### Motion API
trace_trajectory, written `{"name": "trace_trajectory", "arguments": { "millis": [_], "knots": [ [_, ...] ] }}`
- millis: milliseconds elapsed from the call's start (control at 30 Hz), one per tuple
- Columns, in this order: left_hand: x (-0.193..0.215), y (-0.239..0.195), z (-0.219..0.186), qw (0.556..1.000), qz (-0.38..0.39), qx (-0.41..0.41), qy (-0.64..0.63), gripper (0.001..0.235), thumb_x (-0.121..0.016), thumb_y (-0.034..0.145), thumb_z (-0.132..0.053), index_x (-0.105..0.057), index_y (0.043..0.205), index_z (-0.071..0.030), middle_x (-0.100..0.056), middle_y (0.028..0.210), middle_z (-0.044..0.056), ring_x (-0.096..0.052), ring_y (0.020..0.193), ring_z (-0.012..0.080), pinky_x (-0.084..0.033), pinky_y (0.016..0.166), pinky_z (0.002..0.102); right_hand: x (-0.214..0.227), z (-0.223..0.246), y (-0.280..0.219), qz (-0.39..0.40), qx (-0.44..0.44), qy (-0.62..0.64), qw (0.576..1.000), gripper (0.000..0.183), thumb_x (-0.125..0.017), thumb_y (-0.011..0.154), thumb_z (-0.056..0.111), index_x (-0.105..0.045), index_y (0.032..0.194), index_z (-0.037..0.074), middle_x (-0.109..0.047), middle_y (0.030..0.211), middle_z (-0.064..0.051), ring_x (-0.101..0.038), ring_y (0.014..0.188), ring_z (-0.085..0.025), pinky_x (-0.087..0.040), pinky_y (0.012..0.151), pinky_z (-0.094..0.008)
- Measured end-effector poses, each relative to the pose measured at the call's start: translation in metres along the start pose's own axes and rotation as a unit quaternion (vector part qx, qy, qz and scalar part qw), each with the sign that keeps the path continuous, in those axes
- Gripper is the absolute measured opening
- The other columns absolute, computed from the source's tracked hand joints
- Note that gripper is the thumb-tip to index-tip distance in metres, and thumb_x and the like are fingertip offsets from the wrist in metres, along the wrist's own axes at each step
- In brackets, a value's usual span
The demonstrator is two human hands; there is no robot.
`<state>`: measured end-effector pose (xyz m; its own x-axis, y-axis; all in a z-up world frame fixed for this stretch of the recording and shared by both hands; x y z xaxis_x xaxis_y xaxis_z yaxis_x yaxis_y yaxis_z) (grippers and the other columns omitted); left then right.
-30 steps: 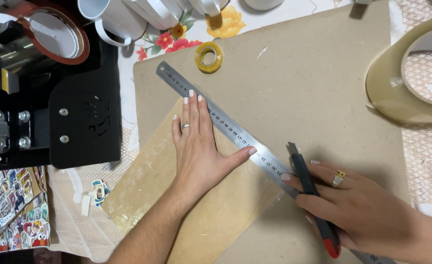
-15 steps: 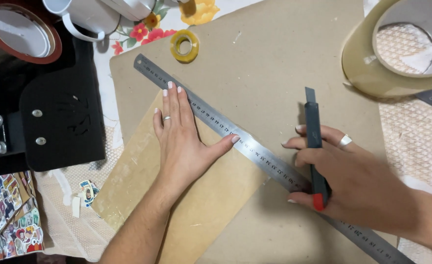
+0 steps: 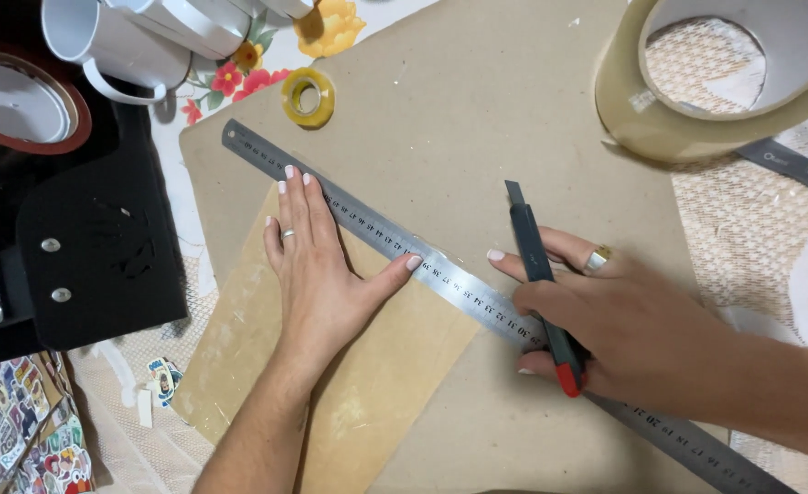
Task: Measuring and cutting a protective sheet using a ruler and utility knife, followed by applying packing tape.
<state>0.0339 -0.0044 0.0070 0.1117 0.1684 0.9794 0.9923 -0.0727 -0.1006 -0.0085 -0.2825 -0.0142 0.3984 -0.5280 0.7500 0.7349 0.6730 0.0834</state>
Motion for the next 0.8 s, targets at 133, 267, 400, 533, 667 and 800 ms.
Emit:
{"name": "trace_trajectory", "arguments": {
  "millis": [133, 267, 400, 533, 667, 800],
  "knots": [
    [0.002, 0.002, -0.001, 1.0, -0.013, -0.003, 0.005, 0.128, -0.074, 0.073, -0.074, -0.014, 0.156, 0.003, -0.009, 0.167, 0.022, -0.007, 0.155, 0.0344, -0.007, 0.12, 0.056, 0.008, -0.002, -0.005, -0.016, -0.047, 0.059, 0.997, 0.059, -0.084, 0.069, 0.058, -0.061, 0.11, 0.021, -0.069, 0.121, -0.002, -0.063, 0.1, -0.03, -0.052, 0.068, -0.038],
    [0.008, 0.003, -0.002, 0.999, -0.042, -0.019, 0.018, 0.129, -0.073, 0.07, -0.079, -0.025, 0.151, 0.009, -0.022, 0.162, 0.028, -0.02, 0.152, 0.0351, -0.013, 0.117, 0.057, 0.038, 0.014, -0.008, -0.2, 0.019, 0.184, 0.962, 0.033, -0.055, 0.091, 0.028, -0.06, 0.117, 0.008, -0.063, 0.076, 0.004, -0.061, 0.061, -0.006, -0.053, 0.067, -0.02],
    [0.01, 0.003, 0.004, 0.999, -0.049, -0.001, 0.001, 0.133, -0.076, 0.068, -0.079, -0.025, 0.151, 0.01, -0.018, 0.163, 0.028, -0.018, 0.152, 0.0351, -0.006, 0.119, 0.057, 0.035, 0.014, 0.0, -0.252, -0.056, 0.077, 0.963, 0.054, -0.035, 0.097, 0.039, -0.064, 0.125, 0.003, -0.064, 0.084, -0.003, -0.049, 0.053, -0.012, -0.039, 0.056, -0.024],
    [0.008, 0.003, 0.01, 0.998, -0.061, -0.004, -0.011, 0.134, -0.075, 0.059, -0.088, -0.035, 0.145, 0.007, -0.027, 0.16, 0.026, -0.023, 0.149, 0.0366, -0.007, 0.118, 0.059, 0.043, 0.037, 0.049, -0.248, -0.076, 0.07, 0.963, 0.02, -0.062, 0.095, 0.019, -0.064, 0.11, 0.008, -0.066, 0.089, -0.003, -0.058, 0.068, -0.014, -0.045, 0.065, -0.026],
    [0.006, 0.003, 0.011, 0.998, -0.062, 0.001, -0.021, 0.133, -0.077, 0.059, -0.087, -0.035, 0.145, 0.006, -0.025, 0.16, 0.026, -0.022, 0.149, 0.0366, -0.004, 0.119, 0.058, 0.037, 0.059, 0.123, -0.253, 0.01, 0.095, 0.963, 0.014, -0.067, 0.099, 0.014, -0.07, 0.111, 0.007, -0.071, 0.096, -0.001, -0.051, 0.064, -0.009, -0.043, 0.067, -0.025],
    [0.006, 0.001, 0.012, 0.996, -0.077, 0.002, -0.036, 0.134, -0.077, 0.059, -0.085, -0.033, 0.146, 0.006, -0.025, 0.159, 0.028, -0.022, 0.15, 0.0368, -0.001, 0.119, 0.06, 0.013, 0.053, 0.17, -0.237, 0.058, 0.089, 0.966, 0.022, -0.067, 0.096, 0.013, -0.073, 0.116, 0.006, -0.07, 0.081, -0.001, -0.052, 0.062, -0.01, -0.042, 0.064, -0.025]
  ]
}}
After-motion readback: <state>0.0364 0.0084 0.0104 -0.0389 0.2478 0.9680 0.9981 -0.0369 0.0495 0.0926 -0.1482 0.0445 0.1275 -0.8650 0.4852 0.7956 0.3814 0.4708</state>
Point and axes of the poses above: each hand's wrist, its own y-axis towards the middle knuckle, its own x-axis out of the back of the hand, z = x × y, the point moved 2 cm from there along y, towards the middle knuckle
